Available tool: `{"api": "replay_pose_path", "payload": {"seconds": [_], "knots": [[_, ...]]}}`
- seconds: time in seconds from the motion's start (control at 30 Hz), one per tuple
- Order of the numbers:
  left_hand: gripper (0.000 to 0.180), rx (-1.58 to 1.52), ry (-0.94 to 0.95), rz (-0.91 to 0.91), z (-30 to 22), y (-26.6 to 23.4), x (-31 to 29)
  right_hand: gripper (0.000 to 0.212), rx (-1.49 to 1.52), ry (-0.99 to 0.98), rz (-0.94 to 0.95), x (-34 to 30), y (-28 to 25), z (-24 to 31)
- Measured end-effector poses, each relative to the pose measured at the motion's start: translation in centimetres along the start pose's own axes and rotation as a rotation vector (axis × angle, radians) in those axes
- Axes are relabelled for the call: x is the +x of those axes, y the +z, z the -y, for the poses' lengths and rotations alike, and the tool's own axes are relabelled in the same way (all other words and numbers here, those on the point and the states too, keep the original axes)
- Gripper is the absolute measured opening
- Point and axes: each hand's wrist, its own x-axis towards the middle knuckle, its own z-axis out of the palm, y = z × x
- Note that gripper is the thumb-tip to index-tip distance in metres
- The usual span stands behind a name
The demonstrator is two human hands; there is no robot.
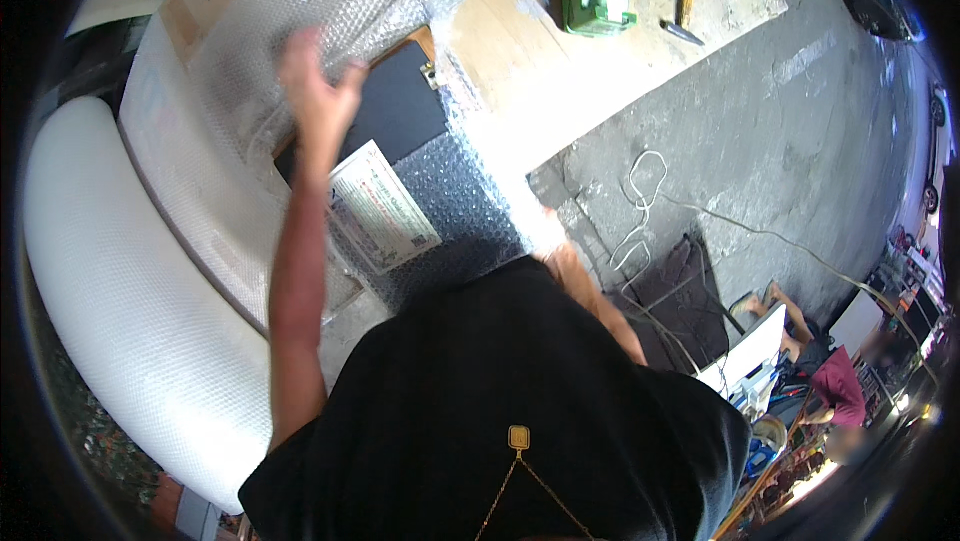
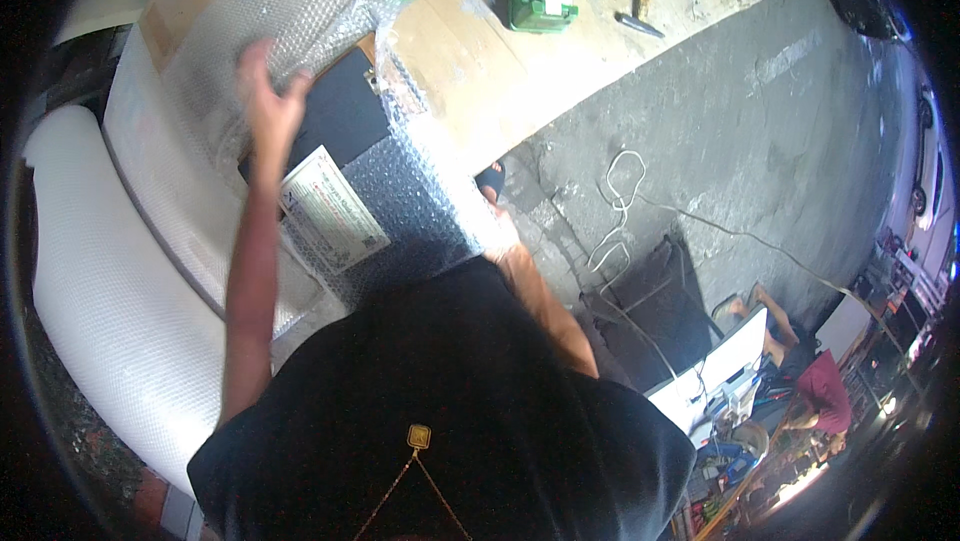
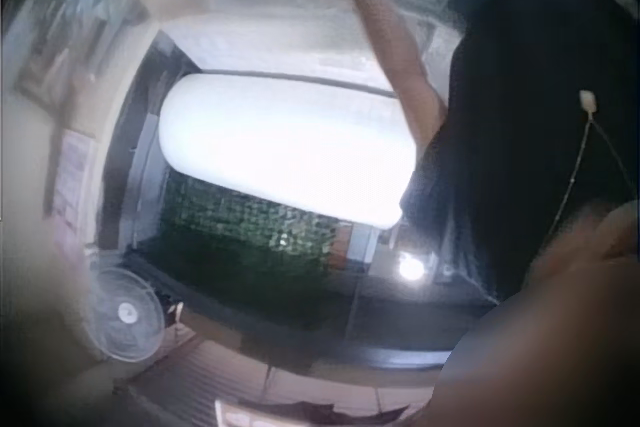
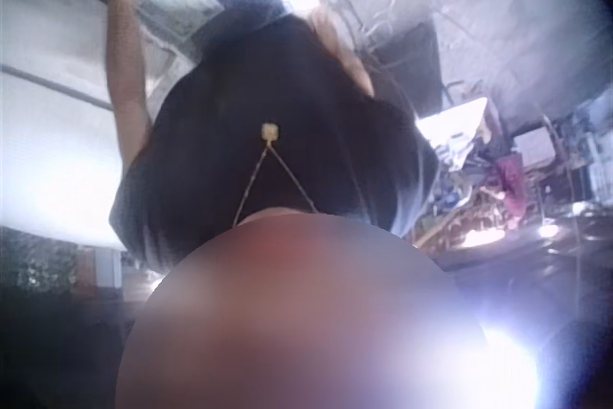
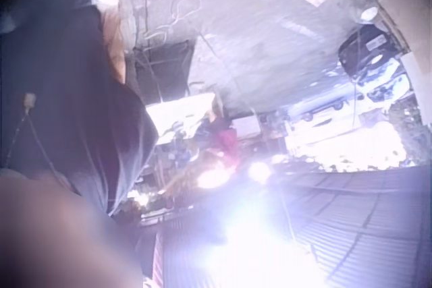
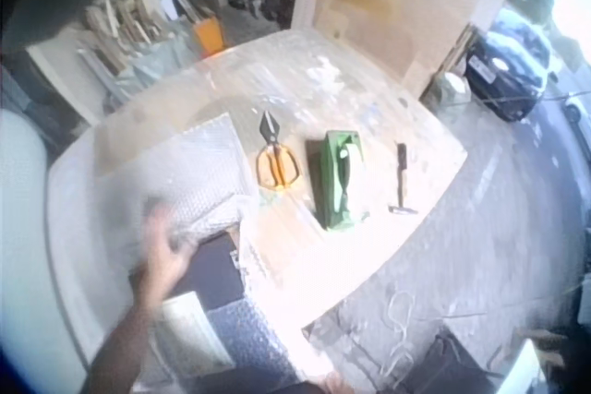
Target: The person wraps a flat rectangular object in bubble wrap and secures it with tape. They then walk to a nearby area, pick up two framed pictures, and place them on the table.
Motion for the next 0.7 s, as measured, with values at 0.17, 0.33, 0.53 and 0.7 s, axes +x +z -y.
{"api": "replay_pose_path", "payload": {"seconds": [0.17,0.33,0.53,0.7], "knots": [[0.068,0.565,-0.396,0.183,14.0,-0.7,6.9,0.049,0.562,0.342,0.008,-3.4,6.4,2.8],[0.025,0.348,-0.193,0.471,16.3,-1.4,7.1,0.07,-0.014,0.615,0.506,-6.9,6.6,3.6],[0.013,-0.455,-0.502,0.277,8.2,-13.3,2.3,0.064,-0.01,0.38,0.225,-7.1,7.9,6.2],[0.022,-0.593,-0.582,-0.11,4.4,-19.1,-6.8,0.064,0.132,0.368,0.202,-1.3,7.8,14.6]]}}
